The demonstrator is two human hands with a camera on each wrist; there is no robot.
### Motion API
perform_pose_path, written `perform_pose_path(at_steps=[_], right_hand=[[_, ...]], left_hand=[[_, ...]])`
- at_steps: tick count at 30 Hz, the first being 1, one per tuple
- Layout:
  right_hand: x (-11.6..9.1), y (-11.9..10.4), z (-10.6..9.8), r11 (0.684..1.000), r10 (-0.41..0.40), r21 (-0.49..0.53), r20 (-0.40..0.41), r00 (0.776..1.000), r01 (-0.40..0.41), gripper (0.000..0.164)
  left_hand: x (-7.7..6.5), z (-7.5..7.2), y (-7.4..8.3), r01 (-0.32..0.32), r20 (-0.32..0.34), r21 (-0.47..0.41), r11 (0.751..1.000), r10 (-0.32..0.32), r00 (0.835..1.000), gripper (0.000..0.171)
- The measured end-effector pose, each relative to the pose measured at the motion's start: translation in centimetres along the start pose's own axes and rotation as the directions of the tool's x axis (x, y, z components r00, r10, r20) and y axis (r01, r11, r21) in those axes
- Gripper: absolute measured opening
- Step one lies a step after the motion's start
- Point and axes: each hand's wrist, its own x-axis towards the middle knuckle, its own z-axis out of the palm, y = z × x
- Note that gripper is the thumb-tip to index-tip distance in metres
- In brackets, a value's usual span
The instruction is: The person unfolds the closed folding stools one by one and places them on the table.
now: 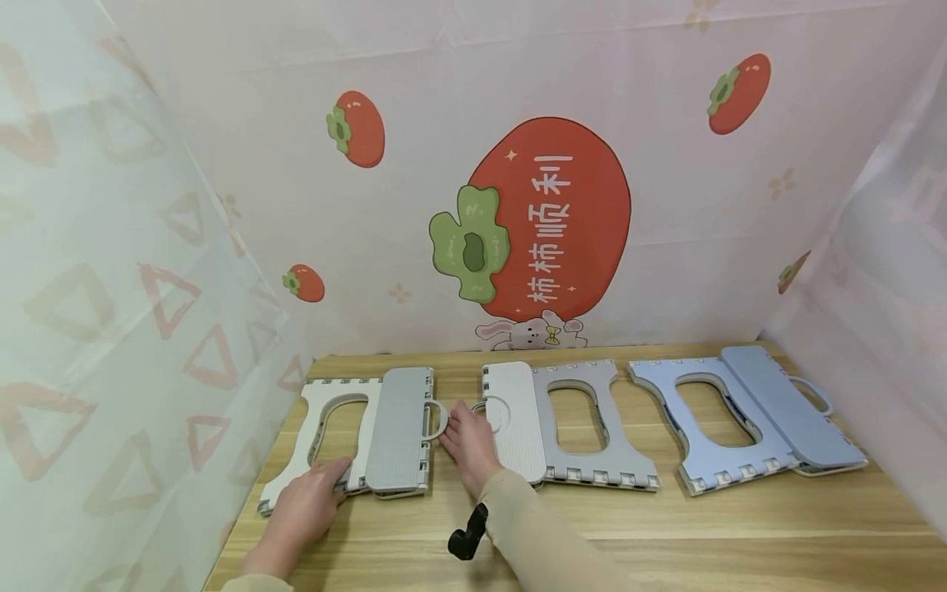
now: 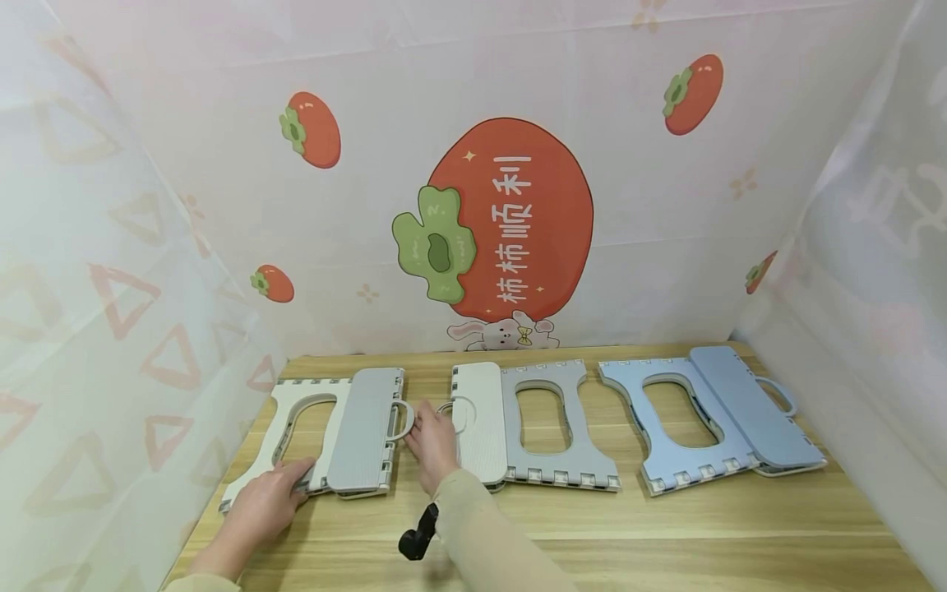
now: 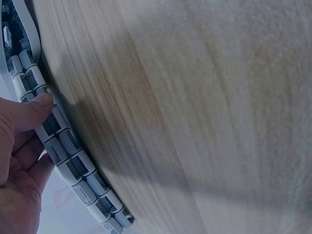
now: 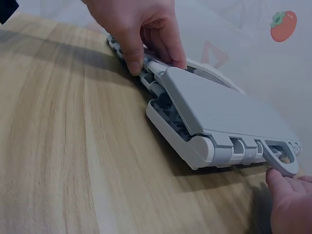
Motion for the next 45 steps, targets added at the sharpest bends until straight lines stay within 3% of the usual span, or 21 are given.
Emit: perform_pose_path(at_steps=[6,24,45], right_hand=[[-0.3,0.0,0.2,0.996,0.010,0.085,0.016,1.000,-0.012,0.072],[-0.3,-0.2,0.4,0.979,0.054,0.196,0.009,0.999,-0.054,0.065],[-1.3,-1.1,0.0,0.962,0.079,0.262,0.006,0.997,-0.078,0.053]], left_hand=[[0.0,0.1,-0.1,0.011,0.003,-0.004,1.000,-0.011,1.000,0.048],[-0.1,0.0,0.1,0.004,-0.001,0.002,1.000,-0.004,1.000,0.048],[-0.3,-0.1,0.0,-0.009,0.002,-0.002,1.000,0.009,1.000,0.051]])
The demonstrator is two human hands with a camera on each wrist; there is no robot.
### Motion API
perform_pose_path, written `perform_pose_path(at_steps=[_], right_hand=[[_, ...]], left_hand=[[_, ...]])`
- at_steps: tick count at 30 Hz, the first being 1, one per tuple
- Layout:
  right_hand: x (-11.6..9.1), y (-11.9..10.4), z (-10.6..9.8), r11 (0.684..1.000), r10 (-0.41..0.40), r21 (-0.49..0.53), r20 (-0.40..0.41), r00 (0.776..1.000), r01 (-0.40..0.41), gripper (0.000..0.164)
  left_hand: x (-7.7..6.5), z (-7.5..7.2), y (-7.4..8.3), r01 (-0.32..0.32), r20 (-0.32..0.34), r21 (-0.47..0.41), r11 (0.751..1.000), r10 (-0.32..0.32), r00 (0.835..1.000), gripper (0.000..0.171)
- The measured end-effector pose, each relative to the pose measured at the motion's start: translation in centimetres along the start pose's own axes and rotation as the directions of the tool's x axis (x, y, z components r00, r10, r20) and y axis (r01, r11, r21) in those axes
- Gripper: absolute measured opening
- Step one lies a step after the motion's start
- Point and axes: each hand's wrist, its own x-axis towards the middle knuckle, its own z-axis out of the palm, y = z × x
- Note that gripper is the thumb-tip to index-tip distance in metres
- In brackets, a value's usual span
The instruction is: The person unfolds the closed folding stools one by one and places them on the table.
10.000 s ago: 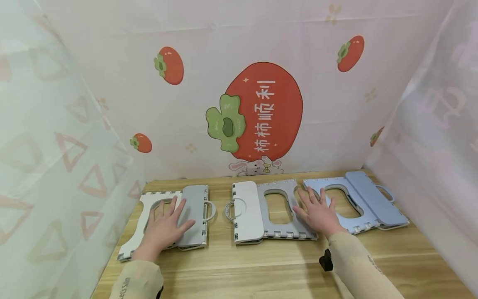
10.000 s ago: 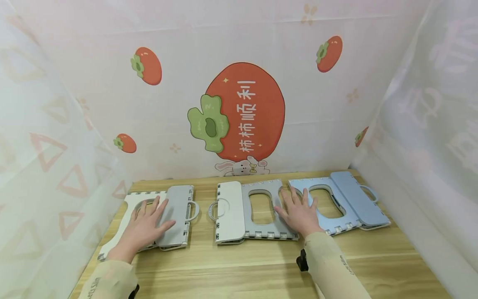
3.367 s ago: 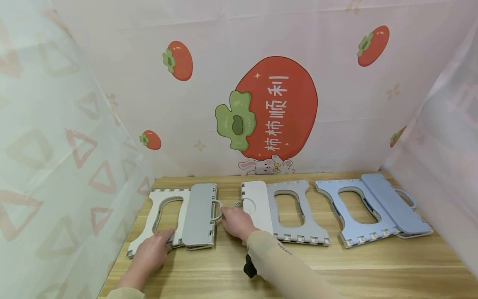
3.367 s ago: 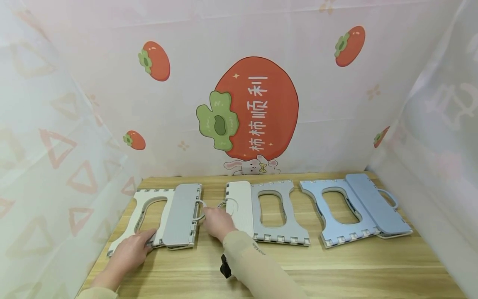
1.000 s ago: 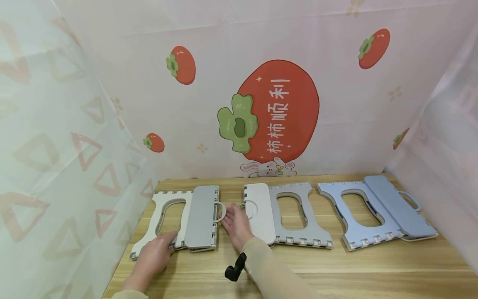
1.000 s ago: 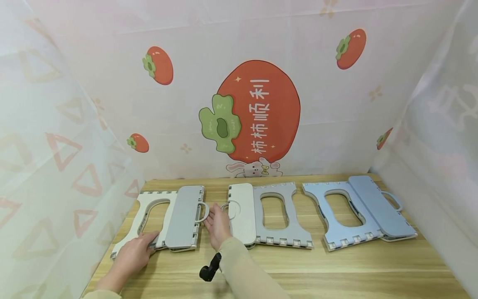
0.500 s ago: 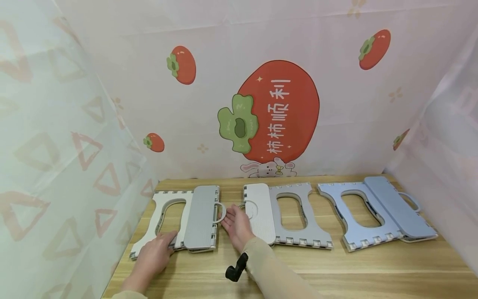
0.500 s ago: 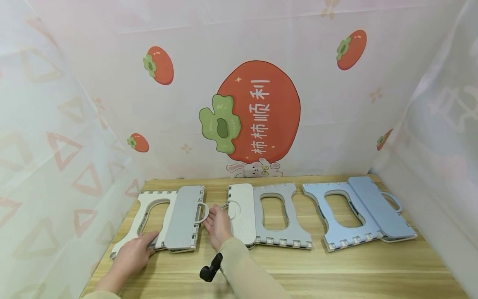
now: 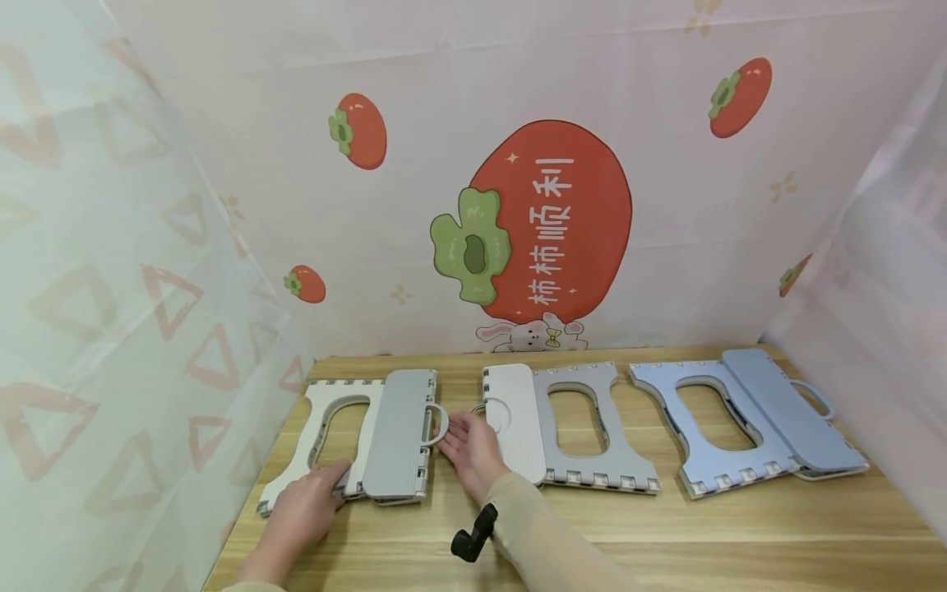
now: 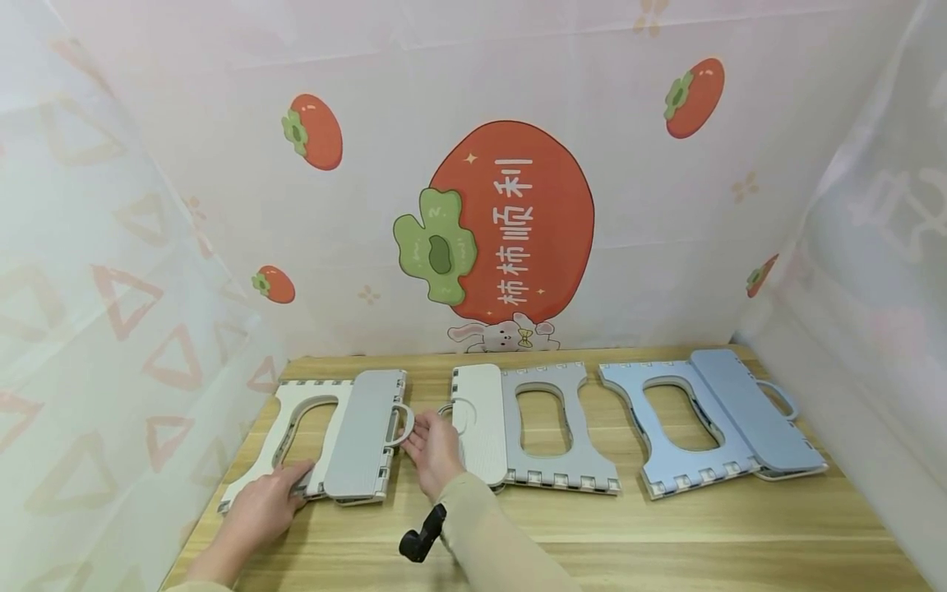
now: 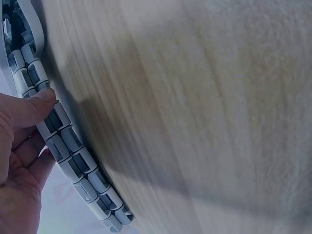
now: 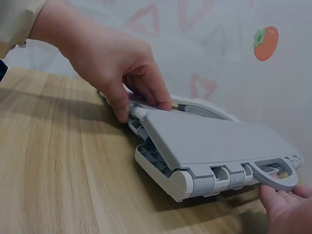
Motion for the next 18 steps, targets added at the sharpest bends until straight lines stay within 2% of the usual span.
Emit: perform_pose_path(at_steps=[8,18], right_hand=[[-0.6,-0.7,0.7,1.000,-0.005,0.018,0.019,1.000,0.005,0.051],[-1.0,-1.4,0.9,1.000,-0.004,0.021,0.031,1.000,0.004,0.050]], left_hand=[[-0.2,-0.6,-0.4,0.012,0.004,-0.039,0.999,-0.012,1.000,0.053],[0.0,-1.0,-0.3,0.004,0.001,-0.040,0.999,-0.004,1.000,0.054]])
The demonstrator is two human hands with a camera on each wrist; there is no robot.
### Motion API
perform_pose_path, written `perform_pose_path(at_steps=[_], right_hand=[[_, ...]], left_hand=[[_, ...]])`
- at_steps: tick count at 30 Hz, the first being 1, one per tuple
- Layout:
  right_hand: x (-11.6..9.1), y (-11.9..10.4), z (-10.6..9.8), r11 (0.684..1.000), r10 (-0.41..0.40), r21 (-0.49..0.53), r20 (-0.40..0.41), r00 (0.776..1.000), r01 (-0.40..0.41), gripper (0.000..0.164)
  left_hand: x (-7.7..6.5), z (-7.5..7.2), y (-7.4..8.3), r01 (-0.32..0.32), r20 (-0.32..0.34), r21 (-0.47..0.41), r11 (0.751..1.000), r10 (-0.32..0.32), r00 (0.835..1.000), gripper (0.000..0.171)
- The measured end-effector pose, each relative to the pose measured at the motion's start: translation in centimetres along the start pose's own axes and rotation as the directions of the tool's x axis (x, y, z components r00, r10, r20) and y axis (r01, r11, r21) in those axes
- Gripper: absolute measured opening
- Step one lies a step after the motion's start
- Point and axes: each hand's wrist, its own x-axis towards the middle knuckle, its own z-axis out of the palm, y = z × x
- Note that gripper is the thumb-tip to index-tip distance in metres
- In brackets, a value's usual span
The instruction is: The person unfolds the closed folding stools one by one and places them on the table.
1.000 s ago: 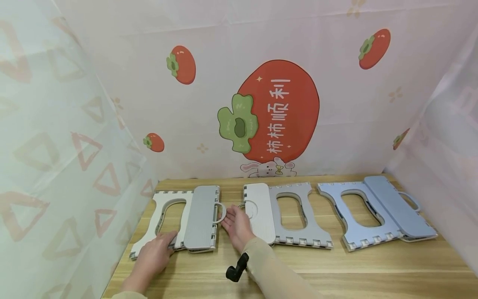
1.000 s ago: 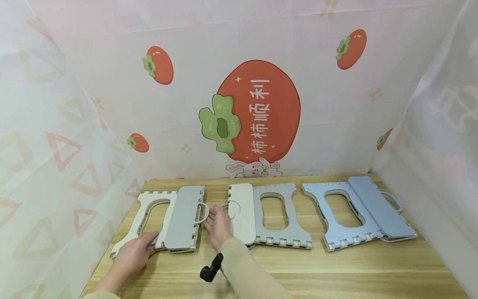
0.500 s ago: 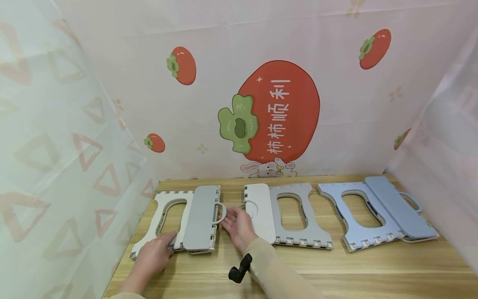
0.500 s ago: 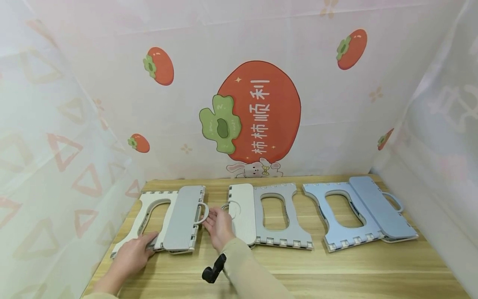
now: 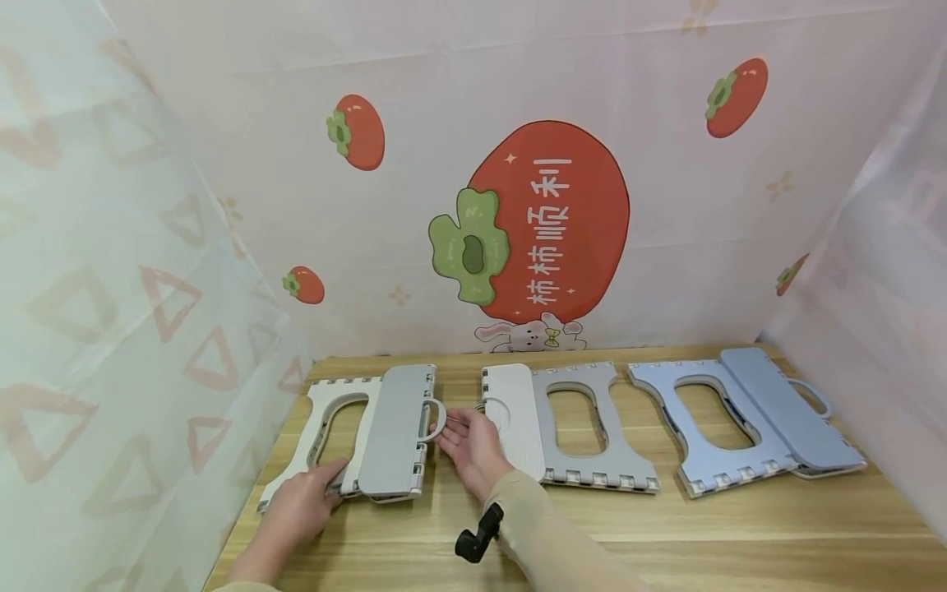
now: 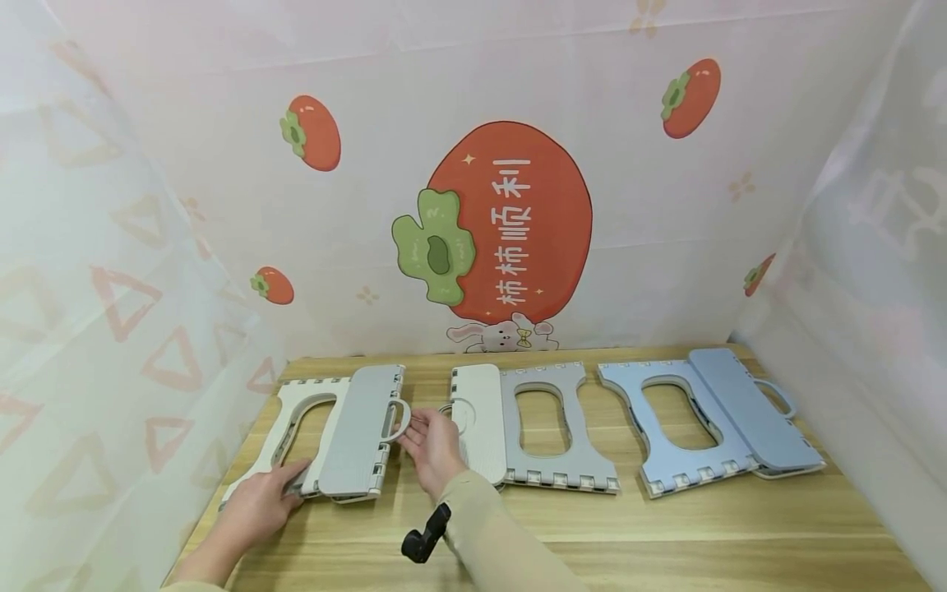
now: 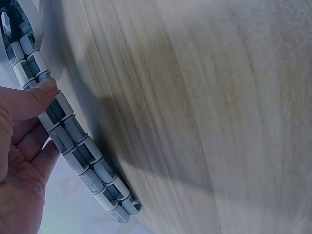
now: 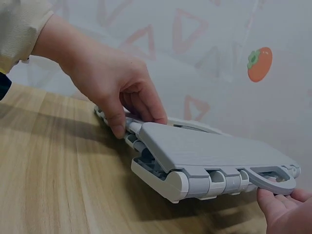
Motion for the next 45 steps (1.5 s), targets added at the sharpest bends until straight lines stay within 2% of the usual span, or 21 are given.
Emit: perform_pose_path(at_steps=[8,21,38,45], right_hand=[[0.2,-0.3,-0.4,1.000,-0.001,0.006,-0.035,0.999,0.001,0.049],[-0.1,-1.1,-0.4,1.000,0.003,-0.007,0.012,1.000,-0.002,0.046],[-0.3,-1.6,0.5,1.000,-0.010,-0.027,0.033,0.999,0.011,0.048],[-0.2,-2.1,0.5,1.000,-0.030,0.001,0.027,0.999,0.030,0.045]], left_hand=[[0.5,0.4,0.1,-0.009,0.004,0.008,1.000,0.009,1.000,0.056],[0.4,-0.4,0.5,-0.025,0.047,0.002,1.000,0.025,0.999,0.056],[0.2,-1.4,0.0,-0.091,0.014,-0.024,0.996,0.092,0.996,0.056],[0.5,-1.5,0.5,-0.102,0.006,-0.035,0.994,0.102,0.995,0.056]])
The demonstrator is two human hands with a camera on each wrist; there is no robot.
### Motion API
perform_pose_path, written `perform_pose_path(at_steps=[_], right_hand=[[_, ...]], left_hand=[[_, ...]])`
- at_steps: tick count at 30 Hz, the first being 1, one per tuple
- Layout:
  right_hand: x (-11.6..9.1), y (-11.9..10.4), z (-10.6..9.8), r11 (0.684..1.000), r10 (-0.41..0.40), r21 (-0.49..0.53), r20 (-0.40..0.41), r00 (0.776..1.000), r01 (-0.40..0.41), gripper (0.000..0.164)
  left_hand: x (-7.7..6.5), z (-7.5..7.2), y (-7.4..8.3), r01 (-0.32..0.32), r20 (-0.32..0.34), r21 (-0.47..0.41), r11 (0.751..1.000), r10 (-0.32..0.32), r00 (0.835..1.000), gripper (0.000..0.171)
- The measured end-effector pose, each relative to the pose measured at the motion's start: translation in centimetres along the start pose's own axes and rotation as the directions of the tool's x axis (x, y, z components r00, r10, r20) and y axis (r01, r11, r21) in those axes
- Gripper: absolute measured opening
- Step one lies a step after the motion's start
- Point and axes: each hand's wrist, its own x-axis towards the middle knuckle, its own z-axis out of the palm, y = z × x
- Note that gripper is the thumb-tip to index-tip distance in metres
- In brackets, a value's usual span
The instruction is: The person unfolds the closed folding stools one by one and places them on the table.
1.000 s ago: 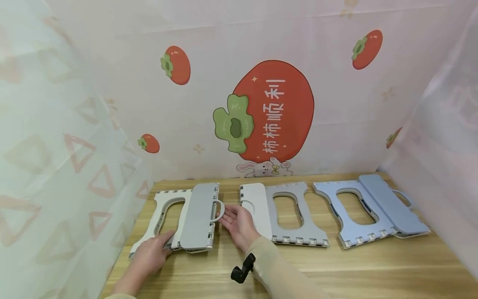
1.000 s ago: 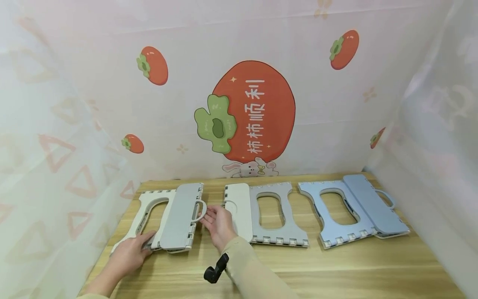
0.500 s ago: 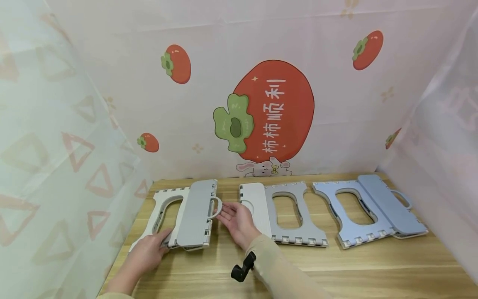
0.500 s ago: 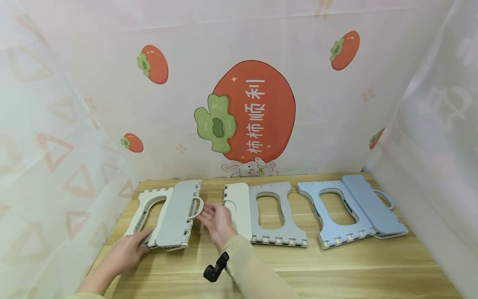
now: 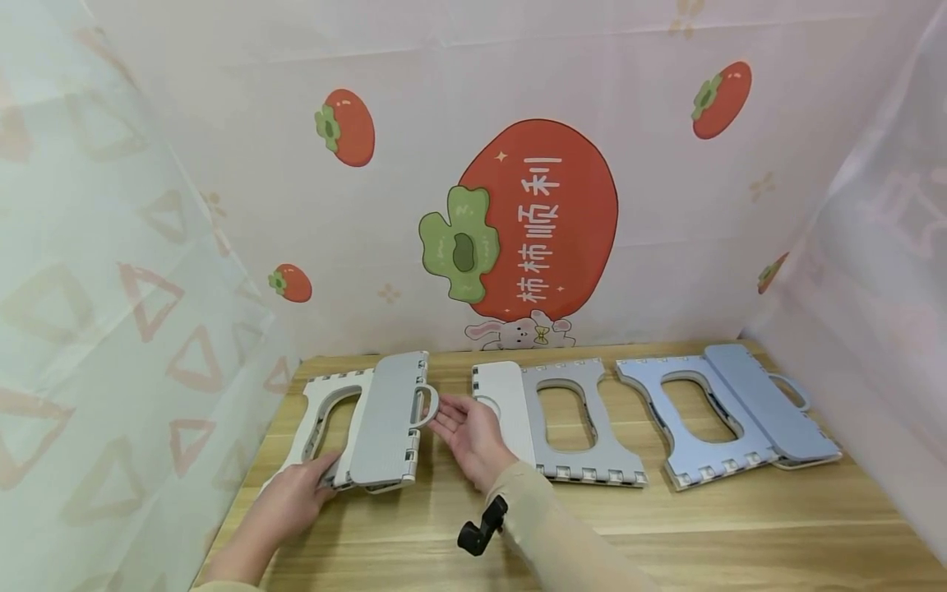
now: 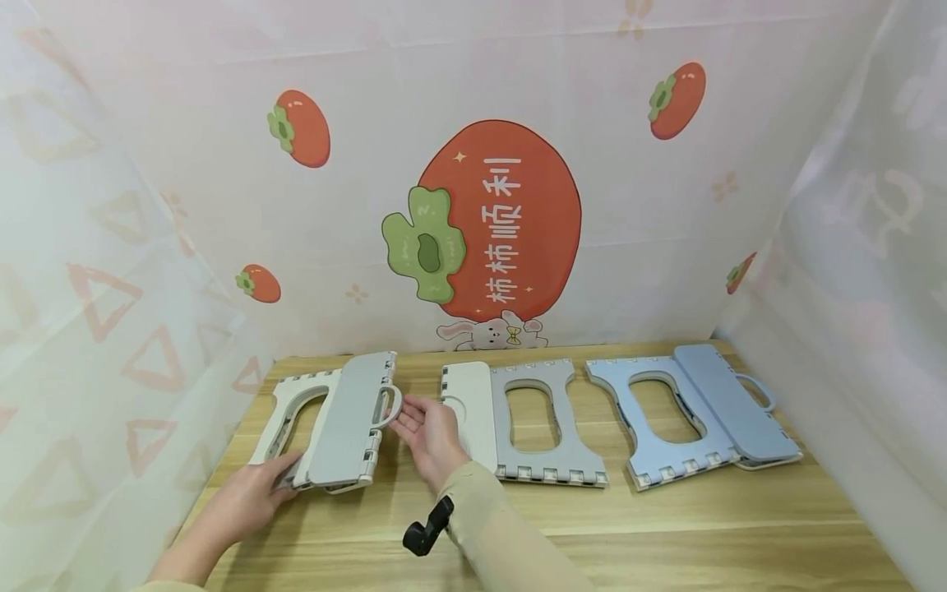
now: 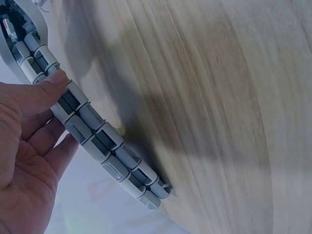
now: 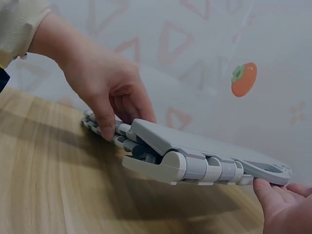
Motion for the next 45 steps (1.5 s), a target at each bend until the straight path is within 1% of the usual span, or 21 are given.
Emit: perform_pose_path(at_steps=[6,14,20,24,33,37,45], right_hand=[[-0.1,-0.5,0.2,1.000,-0.010,0.014,0.004,1.000,0.010,0.043],[-0.2,-1.1,0.3,1.000,-0.024,0.000,0.007,1.000,0.024,0.043],[-0.3,-1.4,0.4,1.000,-0.027,0.001,0.010,1.000,0.027,0.042],[-0.3,-1.6,0.4,1.000,-0.026,0.008,-0.004,1.000,0.026,0.040],[-0.6,-2.1,0.5,1.000,-0.022,0.009,0.009,1.000,0.022,0.042],[-0.7,-2.2,0.6,1.000,-0.025,0.015,0.010,1.000,0.025,0.042],[-0.9,-2.6,0.7,0.999,-0.026,0.037,0.017,1.000,0.025,0.040]], left_hand=[[0.2,-0.1,0.3,-0.023,-0.022,0.005,1.000,0.024,0.999,0.055],[0.5,-0.3,0.7,-0.027,-0.007,-0.013,1.000,0.027,1.000,0.054],[0.5,-0.3,0.8,-0.034,-0.032,-0.012,0.999,0.034,0.999,0.054],[0.5,-0.3,1.0,-0.029,-0.030,-0.017,0.999,0.028,0.999,0.054],[0.5,-0.6,1.7,-0.004,-0.013,-0.030,1.000,0.004,1.000,0.056],[0.5,-0.7,2.0,-0.005,-0.010,-0.041,0.999,0.005,1.000,0.056],[0.4,-0.6,2.1,-0.008,-0.031,-0.053,0.999,0.007,0.999,0.055]])
